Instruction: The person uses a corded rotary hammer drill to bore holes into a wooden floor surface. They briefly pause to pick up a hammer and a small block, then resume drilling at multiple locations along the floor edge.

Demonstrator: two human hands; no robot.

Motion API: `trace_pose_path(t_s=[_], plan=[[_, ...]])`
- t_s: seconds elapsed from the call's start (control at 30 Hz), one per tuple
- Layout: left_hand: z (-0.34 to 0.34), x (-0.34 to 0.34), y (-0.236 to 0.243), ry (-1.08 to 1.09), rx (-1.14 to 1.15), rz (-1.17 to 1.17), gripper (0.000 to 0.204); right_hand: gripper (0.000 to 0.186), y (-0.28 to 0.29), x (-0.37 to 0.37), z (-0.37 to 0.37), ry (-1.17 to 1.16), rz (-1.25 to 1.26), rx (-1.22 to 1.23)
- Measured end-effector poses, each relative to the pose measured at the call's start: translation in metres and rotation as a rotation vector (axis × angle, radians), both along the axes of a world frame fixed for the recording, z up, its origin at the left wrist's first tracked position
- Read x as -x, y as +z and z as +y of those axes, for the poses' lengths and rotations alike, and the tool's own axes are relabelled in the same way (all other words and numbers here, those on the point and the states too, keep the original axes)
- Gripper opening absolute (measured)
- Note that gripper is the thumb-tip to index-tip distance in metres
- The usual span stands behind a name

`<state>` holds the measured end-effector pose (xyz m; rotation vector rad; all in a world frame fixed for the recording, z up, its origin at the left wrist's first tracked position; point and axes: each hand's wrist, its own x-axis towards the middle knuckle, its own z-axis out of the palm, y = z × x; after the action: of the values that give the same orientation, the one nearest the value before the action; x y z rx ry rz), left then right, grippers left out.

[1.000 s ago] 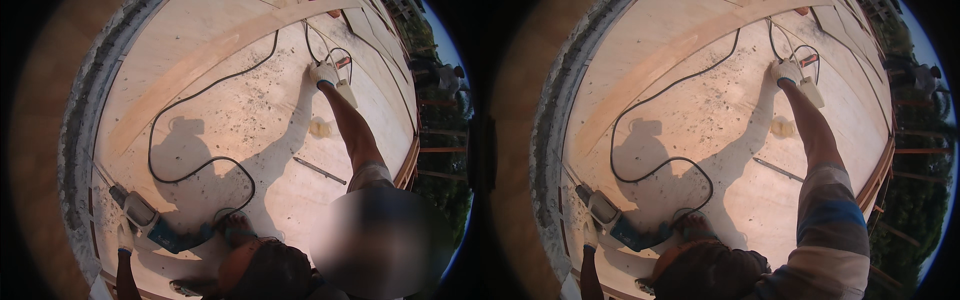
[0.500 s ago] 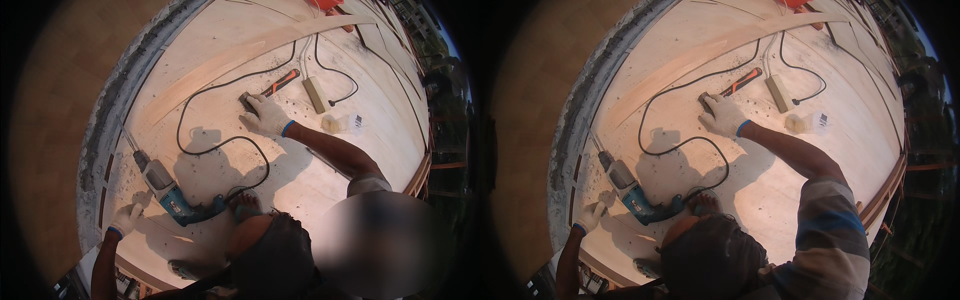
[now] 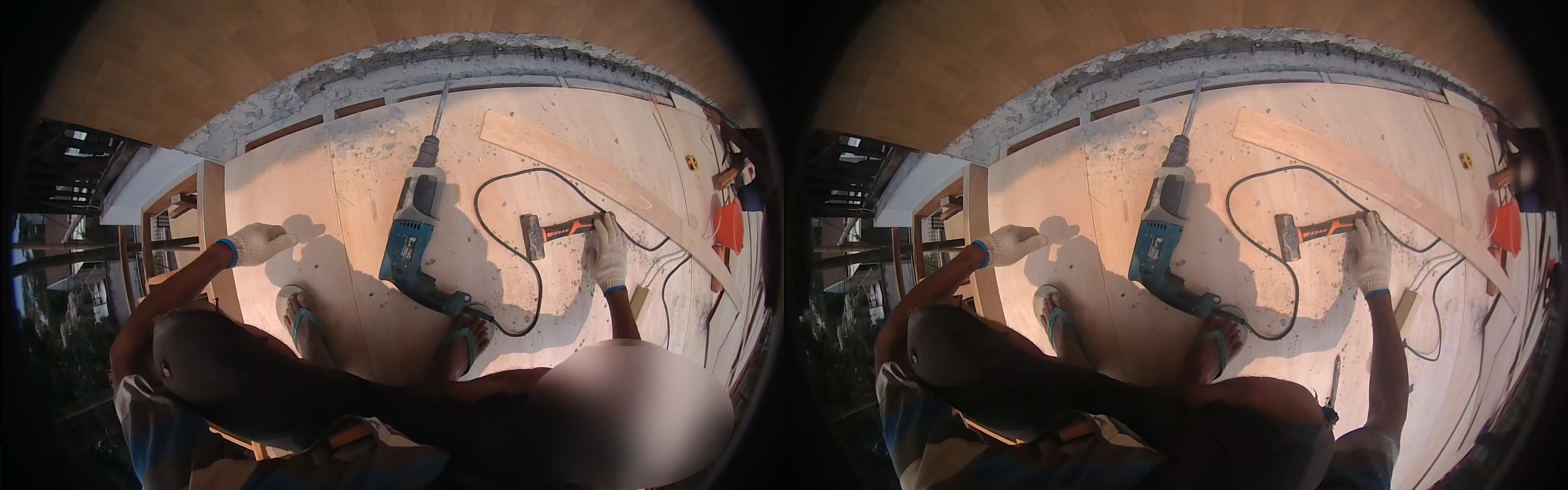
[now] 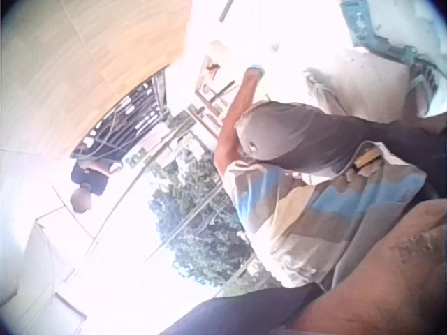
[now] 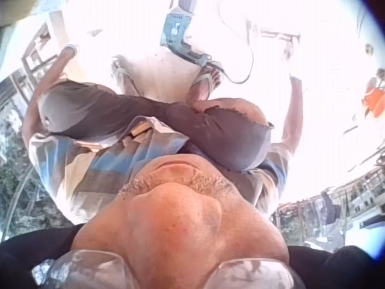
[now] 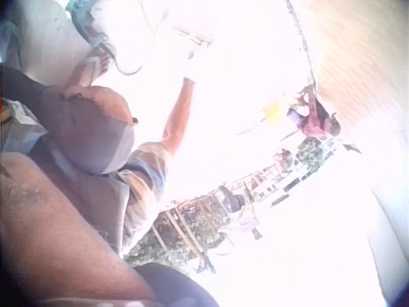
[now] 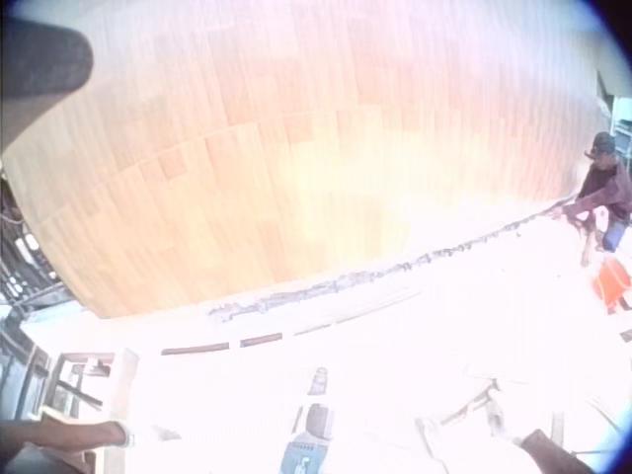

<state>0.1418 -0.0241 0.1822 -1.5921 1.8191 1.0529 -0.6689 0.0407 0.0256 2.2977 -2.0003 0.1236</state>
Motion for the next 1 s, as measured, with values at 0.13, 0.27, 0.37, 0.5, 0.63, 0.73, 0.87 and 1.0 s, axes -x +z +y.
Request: trace_pose_path(t_s=[0.13,0.27,0.37,0.5,0.63,0.73,0.87,1.0], plan=[[0.03,0.033,-0.043,0.285,-0.015,0.206,0.081,0.064,0.027,-0.034,-0.031,0.01,0.104,-0.204],[0.039,0.122,-0.091,0.421,0.303,0.402,0.093,0.041,0.054,-0.025,-0.045,0.156,0.097,-0.382],[0.037,0.185,-0.13,0.42,0.505,0.521,0.113,0.044,0.055,-0.013,-0.029,0.037,0.056,-0.564],[0.041,0.231,-0.13,0.508,0.476,0.517,0.129,0.039,0.08,-0.034,0.016,-0.083,0.038,-0.533],[0.037,0.236,-0.15,0.495,0.539,0.645,0.127,0.035,0.109,-0.086,0.067,-0.365,-0.26,-0.531],[0.034,0.22,-0.161,0.394,0.63,0.643,0.124,0.027,0.115,-0.131,0.076,-0.615,-0.733,-0.647],[0.005,0.233,-0.155,0.104,0.466,0.869,0.127,0.026,0.158,-0.203,0.031,-0.566,-1.079,-0.647],[-0.029,0.248,-0.143,-0.124,0.326,0.922,0.114,0.026,0.182,-0.308,-0.067,-0.293,-1.06,-0.554]])
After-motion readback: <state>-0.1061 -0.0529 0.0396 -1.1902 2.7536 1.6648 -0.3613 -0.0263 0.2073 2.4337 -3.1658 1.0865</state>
